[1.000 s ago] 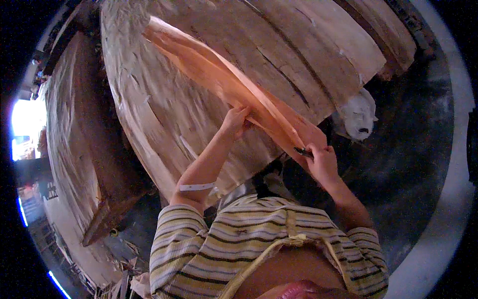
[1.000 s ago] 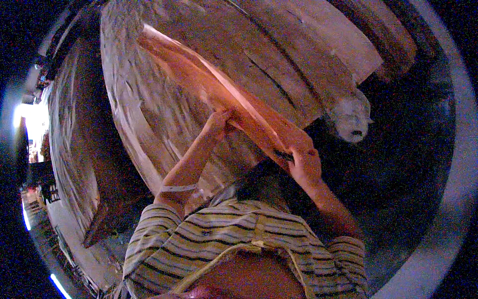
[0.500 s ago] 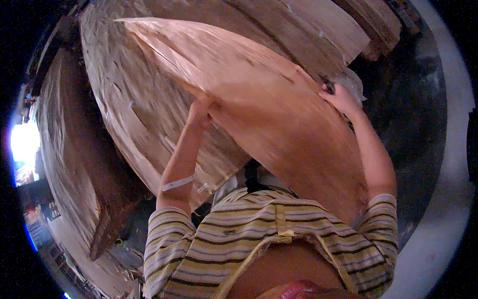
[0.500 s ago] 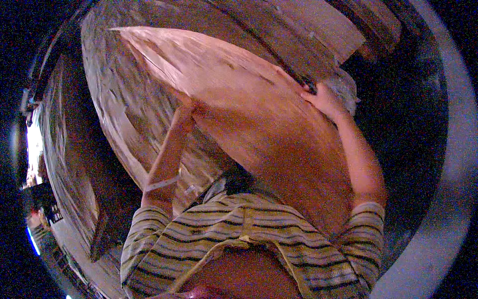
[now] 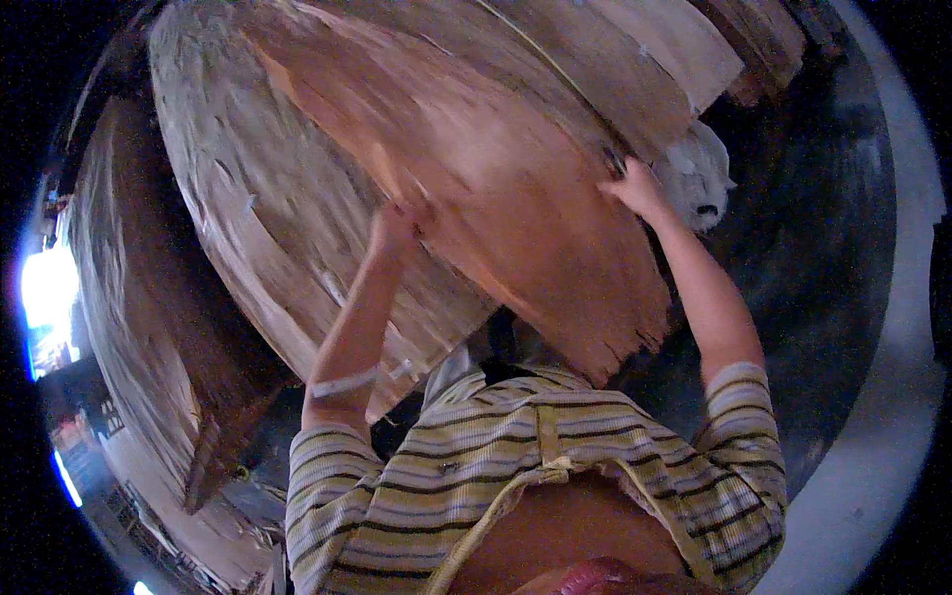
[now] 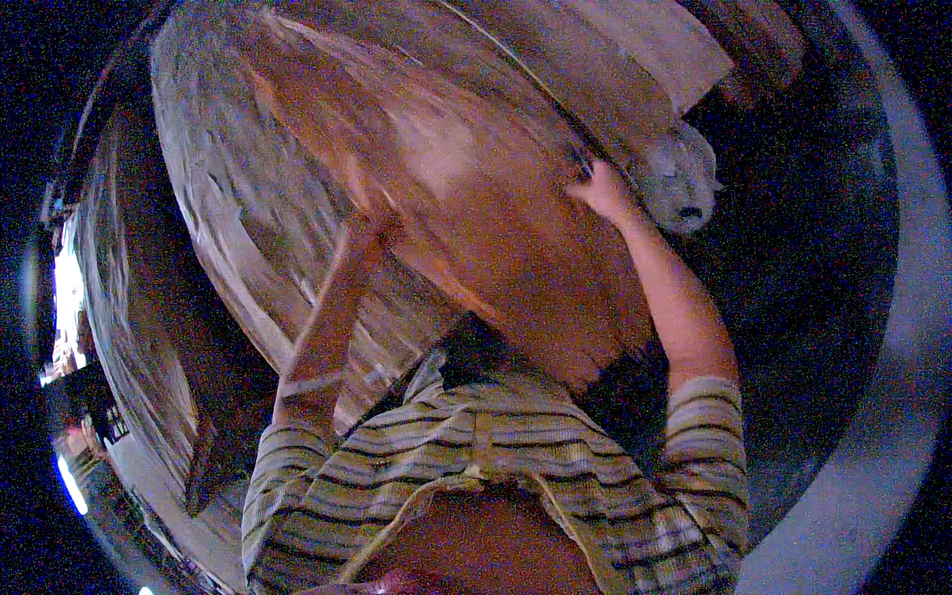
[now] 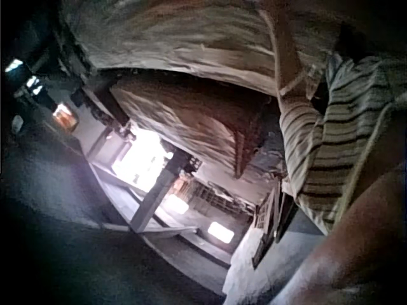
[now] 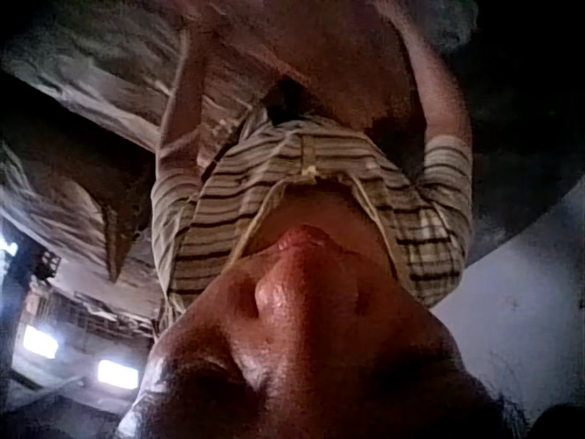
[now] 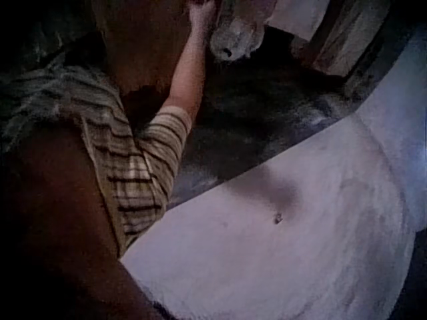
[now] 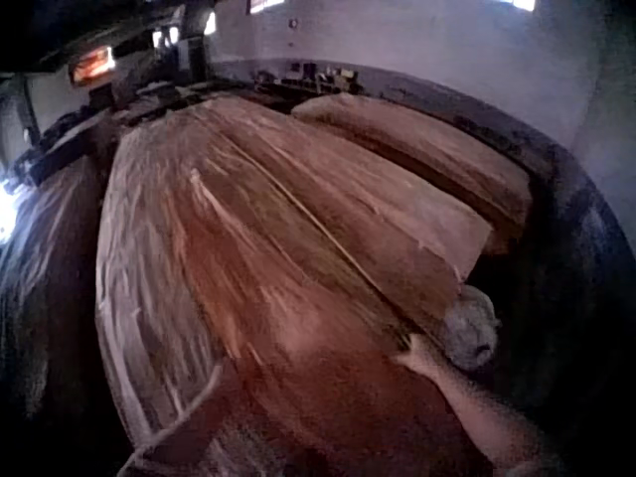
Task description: The person applies pieces of tape to join and repair thin sheets of wood veneer, using a utility knife to trim the tape and wood.
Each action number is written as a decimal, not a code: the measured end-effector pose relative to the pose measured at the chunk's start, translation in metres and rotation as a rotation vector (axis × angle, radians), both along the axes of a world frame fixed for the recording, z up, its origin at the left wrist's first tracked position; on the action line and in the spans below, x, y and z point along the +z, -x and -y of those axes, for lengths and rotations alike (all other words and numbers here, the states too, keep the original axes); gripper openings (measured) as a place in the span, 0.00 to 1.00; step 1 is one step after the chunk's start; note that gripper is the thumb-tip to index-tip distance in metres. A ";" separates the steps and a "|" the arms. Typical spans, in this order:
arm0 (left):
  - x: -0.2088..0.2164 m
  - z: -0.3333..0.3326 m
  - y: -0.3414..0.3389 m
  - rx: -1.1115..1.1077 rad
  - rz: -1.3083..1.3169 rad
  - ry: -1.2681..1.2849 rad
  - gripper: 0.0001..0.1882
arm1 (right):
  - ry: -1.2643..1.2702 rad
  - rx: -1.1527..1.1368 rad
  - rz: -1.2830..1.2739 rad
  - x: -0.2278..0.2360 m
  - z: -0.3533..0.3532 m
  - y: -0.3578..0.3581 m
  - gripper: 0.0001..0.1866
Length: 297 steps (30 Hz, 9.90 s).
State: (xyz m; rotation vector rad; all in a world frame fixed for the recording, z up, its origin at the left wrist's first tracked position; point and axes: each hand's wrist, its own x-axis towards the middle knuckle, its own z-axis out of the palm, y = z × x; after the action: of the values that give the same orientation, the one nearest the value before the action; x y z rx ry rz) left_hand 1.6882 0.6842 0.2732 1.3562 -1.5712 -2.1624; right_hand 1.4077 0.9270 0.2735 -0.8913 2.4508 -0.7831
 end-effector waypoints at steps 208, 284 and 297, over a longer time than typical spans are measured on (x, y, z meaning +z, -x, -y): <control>0.008 -0.178 -0.001 -0.318 0.501 0.579 0.14 | 0.421 0.609 -0.583 -0.026 0.052 -0.155 0.32; 0.033 0.040 0.091 0.204 -0.504 -0.397 0.13 | 0.200 0.488 0.985 0.146 -0.011 0.078 0.18; 0.011 0.035 0.092 0.243 0.117 0.743 0.11 | 0.042 -0.073 0.477 -0.006 -0.023 0.037 0.23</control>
State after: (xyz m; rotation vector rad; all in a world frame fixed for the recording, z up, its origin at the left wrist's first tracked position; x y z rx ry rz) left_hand 1.5963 0.6495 0.2839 1.3193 -1.8548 -1.1780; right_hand 1.3708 0.9495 0.2677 -0.5509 2.0597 -0.9501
